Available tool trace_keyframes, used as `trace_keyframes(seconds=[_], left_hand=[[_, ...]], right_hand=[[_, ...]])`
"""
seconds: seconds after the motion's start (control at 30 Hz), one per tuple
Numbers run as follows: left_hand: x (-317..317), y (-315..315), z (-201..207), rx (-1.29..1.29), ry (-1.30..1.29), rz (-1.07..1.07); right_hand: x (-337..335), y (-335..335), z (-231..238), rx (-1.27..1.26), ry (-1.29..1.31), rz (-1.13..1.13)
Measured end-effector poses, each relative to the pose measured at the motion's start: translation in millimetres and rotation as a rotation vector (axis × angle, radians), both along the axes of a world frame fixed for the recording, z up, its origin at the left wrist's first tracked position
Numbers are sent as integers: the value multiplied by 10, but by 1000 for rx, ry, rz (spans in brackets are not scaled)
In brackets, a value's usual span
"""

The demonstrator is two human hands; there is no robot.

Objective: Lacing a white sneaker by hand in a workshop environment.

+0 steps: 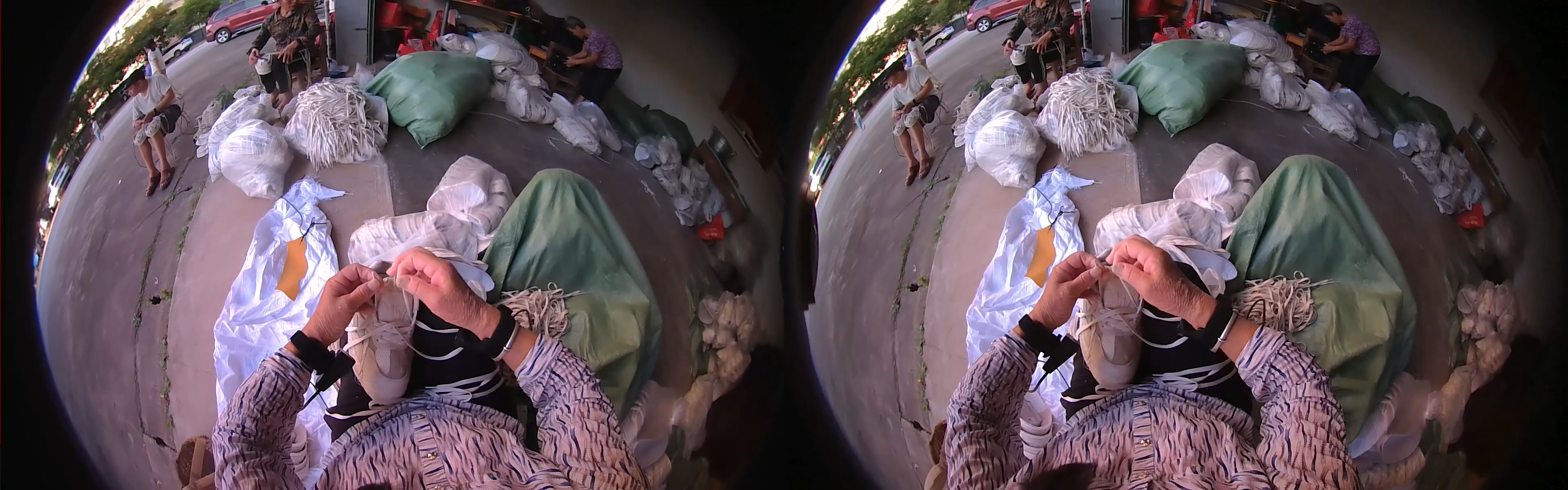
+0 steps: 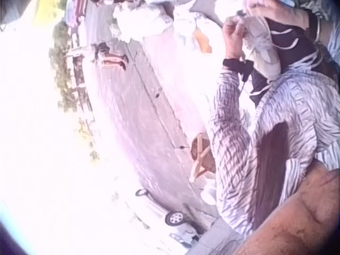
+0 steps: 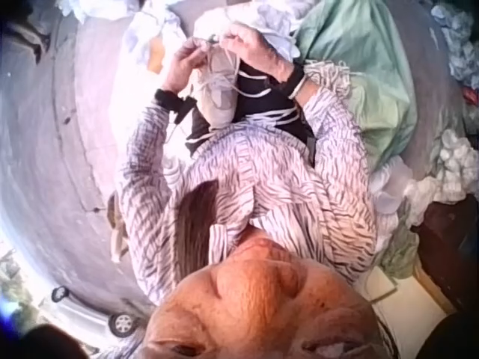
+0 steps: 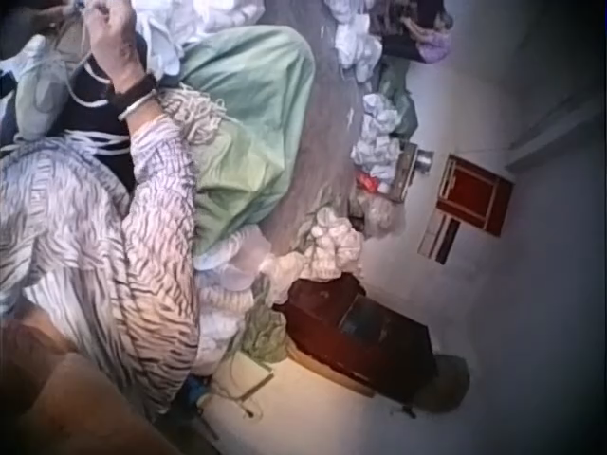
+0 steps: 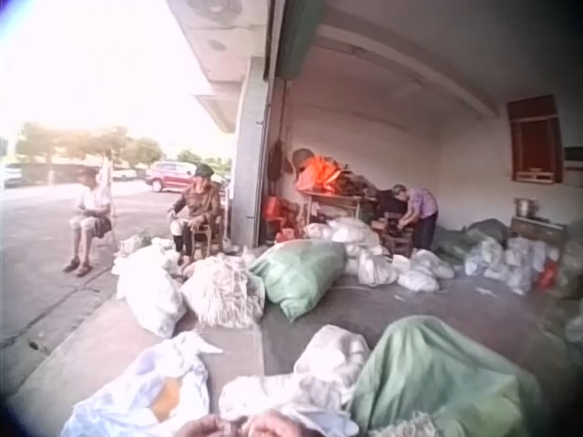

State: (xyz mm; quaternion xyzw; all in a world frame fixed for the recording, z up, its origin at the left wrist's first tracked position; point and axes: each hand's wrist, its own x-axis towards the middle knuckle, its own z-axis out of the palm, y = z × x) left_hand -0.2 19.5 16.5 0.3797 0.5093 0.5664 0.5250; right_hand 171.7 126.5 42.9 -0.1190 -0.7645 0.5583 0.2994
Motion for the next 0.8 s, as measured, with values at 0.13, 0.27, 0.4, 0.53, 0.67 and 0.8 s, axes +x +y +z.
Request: trace_keyframes(seconds=[0.13,0.27,0.4,0.53,0.67,0.8], left_hand=[[-41,-13,45,-10,10,-73],[-56,-11,95,-40,-52,-44],[-95,-32,131,-51,-108,-70],[-104,-85,133,-30,-70,-84],[-95,-75,103,97,-69,-71],[-122,-28,56,-84,18,-52]], right_hand=[[-24,43,4,-510,147,-61],[-28,-75,-181,-815,-210,112],[-54,-104,-296,-1131,-22,207],[-149,-198,-312,-816,-102,194],[-227,-314,-43,-497,-216,185],[131,-38,650,-852,401,281]])
